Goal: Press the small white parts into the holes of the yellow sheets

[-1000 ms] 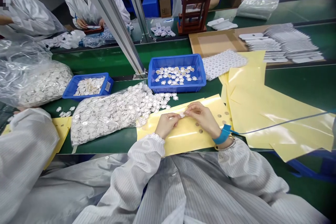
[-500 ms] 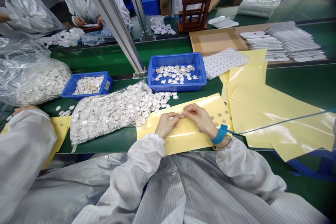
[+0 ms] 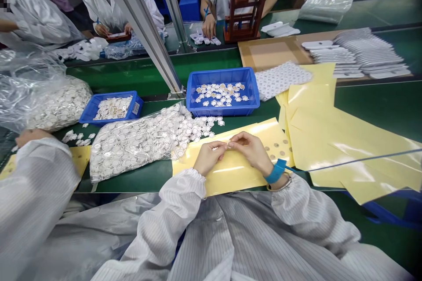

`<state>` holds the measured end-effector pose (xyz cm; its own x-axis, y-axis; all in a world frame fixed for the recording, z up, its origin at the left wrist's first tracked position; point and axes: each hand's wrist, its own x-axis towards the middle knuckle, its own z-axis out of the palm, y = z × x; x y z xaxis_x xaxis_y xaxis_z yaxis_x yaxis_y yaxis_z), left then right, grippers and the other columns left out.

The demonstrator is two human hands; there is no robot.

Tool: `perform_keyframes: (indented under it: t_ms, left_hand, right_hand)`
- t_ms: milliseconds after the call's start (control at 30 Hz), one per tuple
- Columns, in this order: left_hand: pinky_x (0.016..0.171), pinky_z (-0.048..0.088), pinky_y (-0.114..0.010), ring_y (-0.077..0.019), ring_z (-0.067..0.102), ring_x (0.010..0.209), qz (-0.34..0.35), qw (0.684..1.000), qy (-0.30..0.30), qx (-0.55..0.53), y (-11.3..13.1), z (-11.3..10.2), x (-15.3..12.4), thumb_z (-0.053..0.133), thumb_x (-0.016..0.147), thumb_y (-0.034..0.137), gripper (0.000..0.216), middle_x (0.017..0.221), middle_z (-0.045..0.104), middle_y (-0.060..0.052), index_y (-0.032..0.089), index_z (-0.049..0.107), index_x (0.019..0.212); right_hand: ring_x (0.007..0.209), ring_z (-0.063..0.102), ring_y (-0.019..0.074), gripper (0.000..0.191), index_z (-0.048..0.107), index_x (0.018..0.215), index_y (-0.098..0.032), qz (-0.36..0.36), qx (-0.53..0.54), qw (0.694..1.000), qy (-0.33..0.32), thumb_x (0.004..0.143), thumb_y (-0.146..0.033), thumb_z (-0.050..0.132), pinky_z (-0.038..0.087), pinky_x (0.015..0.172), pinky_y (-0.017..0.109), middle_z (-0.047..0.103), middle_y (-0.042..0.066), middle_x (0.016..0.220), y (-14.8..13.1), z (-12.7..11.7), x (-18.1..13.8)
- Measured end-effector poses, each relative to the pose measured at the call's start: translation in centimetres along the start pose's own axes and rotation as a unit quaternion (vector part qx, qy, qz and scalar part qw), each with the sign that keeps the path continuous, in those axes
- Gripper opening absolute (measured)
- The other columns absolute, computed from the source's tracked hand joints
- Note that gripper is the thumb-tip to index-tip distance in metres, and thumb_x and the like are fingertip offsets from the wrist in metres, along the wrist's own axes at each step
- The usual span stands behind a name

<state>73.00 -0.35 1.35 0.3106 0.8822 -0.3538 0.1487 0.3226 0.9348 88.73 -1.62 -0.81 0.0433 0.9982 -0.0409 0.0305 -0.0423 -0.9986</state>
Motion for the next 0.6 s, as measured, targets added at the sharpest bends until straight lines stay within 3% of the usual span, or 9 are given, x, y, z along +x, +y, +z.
perform_keyframes:
  t_ms: [133,233,300,400,500,600]
  left_hand:
    - [0.043,0.021,-0.020,-0.0056,0.031,0.043,0.044,0.998,-0.036,-0.021,2.2,-0.2,-1.0,0.060,0.076,0.042,0.028,0.047,0.041,0.006,0.014,0.062,0.076]
    - [0.039,0.018,-0.019,-0.0047,0.029,0.039,0.049,0.995,-0.069,-0.058,4.2,0.0,-0.6,0.053,0.081,0.052,0.035,0.048,0.042,0.005,0.017,0.053,0.075]
    - [0.037,0.014,-0.018,-0.0042,0.026,0.037,0.035,0.992,-0.095,-0.075,5.6,0.3,0.4,0.050,0.082,0.054,0.037,0.047,0.040,0.006,0.018,0.049,0.077]
    - [0.037,0.013,-0.018,-0.0028,0.021,0.035,0.038,0.992,-0.099,-0.067,7.5,0.4,3.2,0.054,0.081,0.051,0.035,0.047,0.036,0.007,0.019,0.045,0.073]
    - [0.043,0.026,-0.019,-0.0041,0.029,0.038,0.105,0.993,-0.007,0.046,9.1,-0.3,7.2,0.052,0.083,0.045,0.032,0.051,0.041,0.006,0.018,0.045,0.068]
    - [0.065,0.041,-0.026,-0.0130,0.053,0.062,0.181,0.935,0.134,0.274,10.2,-1.7,11.4,0.051,0.084,0.039,0.026,0.065,0.058,-0.002,0.015,0.056,0.073]
  right_hand:
    - [0.072,0.061,0.0162,0.041,0.055,0.095,-0.022,-0.011,0.065,0.997,-0.027,0.063,-0.036,0.077,0.051,0.069,0.031,0.062,-0.001,0.074,-2.8,-0.2,-0.2]
    - [0.075,0.062,0.0169,0.025,0.063,0.087,-0.020,-0.066,0.006,0.997,-0.036,0.071,-0.037,0.071,0.051,0.072,0.031,0.064,0.002,0.078,-5.2,-0.1,0.2]
    - [0.081,0.062,0.0179,0.018,0.066,0.084,-0.020,-0.123,-0.057,0.991,-0.008,0.079,-0.037,0.063,0.050,0.077,0.032,0.066,0.003,0.085,-6.3,-0.2,0.9]
    - [0.095,0.060,0.0198,0.022,0.066,0.098,-0.022,-0.172,-0.103,0.978,0.055,0.086,-0.035,0.053,0.048,0.083,0.033,0.066,0.005,0.103,-6.9,-0.8,2.1]
    - [0.099,0.059,0.0209,0.028,0.062,0.108,-0.022,-0.157,-0.107,0.978,0.091,0.087,-0.036,0.050,0.048,0.082,0.034,0.063,0.006,0.112,-6.2,-2.2,2.3]
    - [0.089,0.061,0.0208,0.022,0.065,0.095,-0.021,-0.100,-0.174,0.979,0.017,0.085,-0.035,0.052,0.049,0.077,0.033,0.067,0.005,0.097,-4.7,-3.7,1.1]
